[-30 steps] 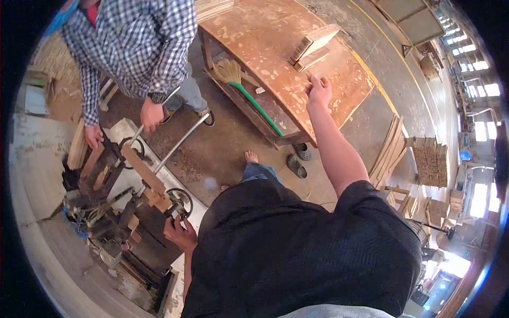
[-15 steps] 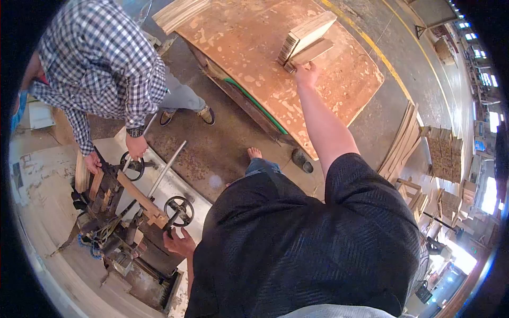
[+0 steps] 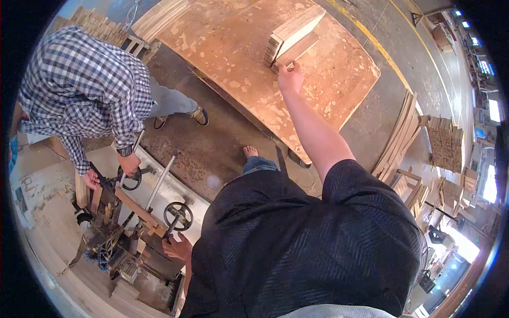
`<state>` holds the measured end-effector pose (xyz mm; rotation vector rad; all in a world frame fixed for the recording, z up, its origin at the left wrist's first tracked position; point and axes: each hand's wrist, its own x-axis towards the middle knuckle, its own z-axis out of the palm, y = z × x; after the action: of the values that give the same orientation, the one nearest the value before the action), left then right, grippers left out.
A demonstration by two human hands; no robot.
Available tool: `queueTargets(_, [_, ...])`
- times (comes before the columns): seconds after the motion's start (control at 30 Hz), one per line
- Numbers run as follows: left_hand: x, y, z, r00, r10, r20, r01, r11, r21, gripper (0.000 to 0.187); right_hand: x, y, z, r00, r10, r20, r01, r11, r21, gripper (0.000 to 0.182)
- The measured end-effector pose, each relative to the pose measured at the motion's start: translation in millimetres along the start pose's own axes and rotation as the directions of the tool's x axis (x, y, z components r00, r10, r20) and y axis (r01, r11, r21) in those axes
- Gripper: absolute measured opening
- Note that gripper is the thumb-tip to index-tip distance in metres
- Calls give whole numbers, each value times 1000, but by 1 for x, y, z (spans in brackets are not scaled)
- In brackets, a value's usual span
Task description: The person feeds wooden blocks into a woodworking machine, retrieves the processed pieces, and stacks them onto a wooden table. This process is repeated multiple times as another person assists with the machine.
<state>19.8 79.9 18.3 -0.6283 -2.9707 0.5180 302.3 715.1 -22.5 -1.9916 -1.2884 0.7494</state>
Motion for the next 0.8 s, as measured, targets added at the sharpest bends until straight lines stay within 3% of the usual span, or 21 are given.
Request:
queueTargets(0.1, [3, 4, -6, 994, -62, 89, 62, 998, -2, 51, 3, 5, 6, 1000, 2, 0, -2, 999, -33, 65])
queueTargets(0.27, [3, 6, -2, 996, -55, 67, 52, 998, 36, 50, -3, -3, 1, 998, 38, 51, -37, 999, -33, 66])
queueTargets(0.33, [2, 8, -4, 998, -51, 35, 49, 998, 50, 48, -1, 3, 7, 999, -8, -44, 6, 999, -48, 63])
queueTargets(0.47, [4, 18, -8, 993, -97, 73, 95, 995, 35, 44, 5, 33, 13, 997, -22, -77, 17, 998, -64, 58])
queueTargets(0.53, [0, 19, -12, 992, -119, 49, 117, 992, 41, 43, 0, 51, 14, 977, 198, 86, -208, 968, 138, 54])
queueTargets(0.6, [1, 24, -24, 998, -53, -36, 52, 998, -24, 39, -34, 51, 5, 988, 35, 149, -37, 999, 12, 42])
queueTargets(0.63, [9, 18, -22, 967, 99, -236, -111, 993, -37, 36, -56, 43, -3, 973, -63, 224, 76, 996, -50, 39])
queueTargets(0.67, [8, 14, -18, 960, 107, -260, -124, 991, -51, 36, -78, 37, -7, 933, -165, 319, 205, 974, -95, 36])
queueTargets(0.7, [10, 10, -16, 948, 130, -290, -177, 974, -144, 38, -93, 48, -4, 874, -254, 415, 275, 961, 9, 34])
queueTargets(0.73, [11, 12, -20, 955, 95, -281, -146, 975, -166, 37, -111, 59, 5, 794, -339, 504, 325, 938, 119, 31])
queueTargets(0.77, [11, 3, -7, 934, 109, -339, -160, 979, -128, 37, -136, 45, 2, 721, -350, 598, 354, 928, 116, 27])
queueTargets(0.8, [8, 4, 0, 968, -10, -249, -37, 982, -185, 38, -156, 27, -3, 643, -356, 678, 390, 914, 110, 23])
